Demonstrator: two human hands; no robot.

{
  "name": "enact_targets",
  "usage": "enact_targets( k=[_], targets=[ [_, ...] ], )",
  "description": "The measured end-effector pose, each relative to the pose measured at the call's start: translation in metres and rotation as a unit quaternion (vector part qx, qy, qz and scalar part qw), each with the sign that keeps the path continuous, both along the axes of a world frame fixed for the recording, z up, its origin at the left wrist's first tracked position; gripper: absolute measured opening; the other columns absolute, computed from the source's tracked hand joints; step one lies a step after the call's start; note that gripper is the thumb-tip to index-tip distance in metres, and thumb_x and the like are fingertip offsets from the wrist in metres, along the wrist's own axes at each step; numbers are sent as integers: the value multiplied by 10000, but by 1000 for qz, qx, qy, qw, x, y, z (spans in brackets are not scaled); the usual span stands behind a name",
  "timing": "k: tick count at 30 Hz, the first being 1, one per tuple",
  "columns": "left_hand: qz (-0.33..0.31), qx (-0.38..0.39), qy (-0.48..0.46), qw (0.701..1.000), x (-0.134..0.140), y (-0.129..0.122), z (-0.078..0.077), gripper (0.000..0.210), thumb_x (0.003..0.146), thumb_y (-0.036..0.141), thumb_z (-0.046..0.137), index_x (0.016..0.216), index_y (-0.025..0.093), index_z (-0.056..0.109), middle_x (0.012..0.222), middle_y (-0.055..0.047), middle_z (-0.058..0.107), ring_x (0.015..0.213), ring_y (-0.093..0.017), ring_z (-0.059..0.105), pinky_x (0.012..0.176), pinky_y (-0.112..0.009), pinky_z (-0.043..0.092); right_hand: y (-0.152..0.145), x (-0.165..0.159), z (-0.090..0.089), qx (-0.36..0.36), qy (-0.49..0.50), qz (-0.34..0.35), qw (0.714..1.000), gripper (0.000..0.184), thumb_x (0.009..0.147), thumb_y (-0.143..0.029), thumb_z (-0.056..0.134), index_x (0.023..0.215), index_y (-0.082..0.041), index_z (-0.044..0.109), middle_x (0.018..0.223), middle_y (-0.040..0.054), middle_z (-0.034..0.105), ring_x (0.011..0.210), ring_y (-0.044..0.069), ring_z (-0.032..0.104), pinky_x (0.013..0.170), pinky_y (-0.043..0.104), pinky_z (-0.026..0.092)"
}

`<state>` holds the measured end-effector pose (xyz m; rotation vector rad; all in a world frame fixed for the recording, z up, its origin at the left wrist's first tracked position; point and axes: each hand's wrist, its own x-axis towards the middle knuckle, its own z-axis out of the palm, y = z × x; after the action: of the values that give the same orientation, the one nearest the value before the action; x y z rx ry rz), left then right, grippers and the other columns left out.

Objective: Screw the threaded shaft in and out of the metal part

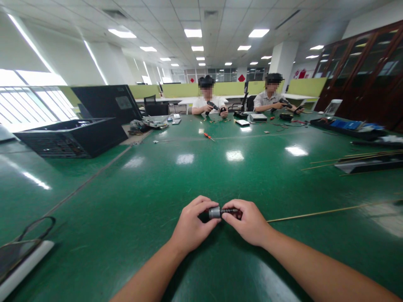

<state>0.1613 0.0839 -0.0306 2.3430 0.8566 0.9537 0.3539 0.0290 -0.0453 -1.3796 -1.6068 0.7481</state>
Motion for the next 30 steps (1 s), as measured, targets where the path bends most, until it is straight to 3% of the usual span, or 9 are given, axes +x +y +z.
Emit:
enact_targets(
  k=[14,30],
  targets=[
    [9,4,-5,1000,-1,2,-1,281,740,150,756,1006,227,708,960,-27,672,899,-176,642,820,-300,508,0,0,-1,27,-13,-8,1000,125,827,-215,650,926,-208,727,798,1,678,683,135,578,634,248,423],
    [6,-2,-8,1000,-1,2,0,284,741,151,754,1011,225,707,960,-34,671,896,-181,642,811,-308,513,0,0,-1,9,-5,-10,1000,127,841,-244,631,916,-200,723,779,5,676,674,139,576,625,249,419]
  ],
)
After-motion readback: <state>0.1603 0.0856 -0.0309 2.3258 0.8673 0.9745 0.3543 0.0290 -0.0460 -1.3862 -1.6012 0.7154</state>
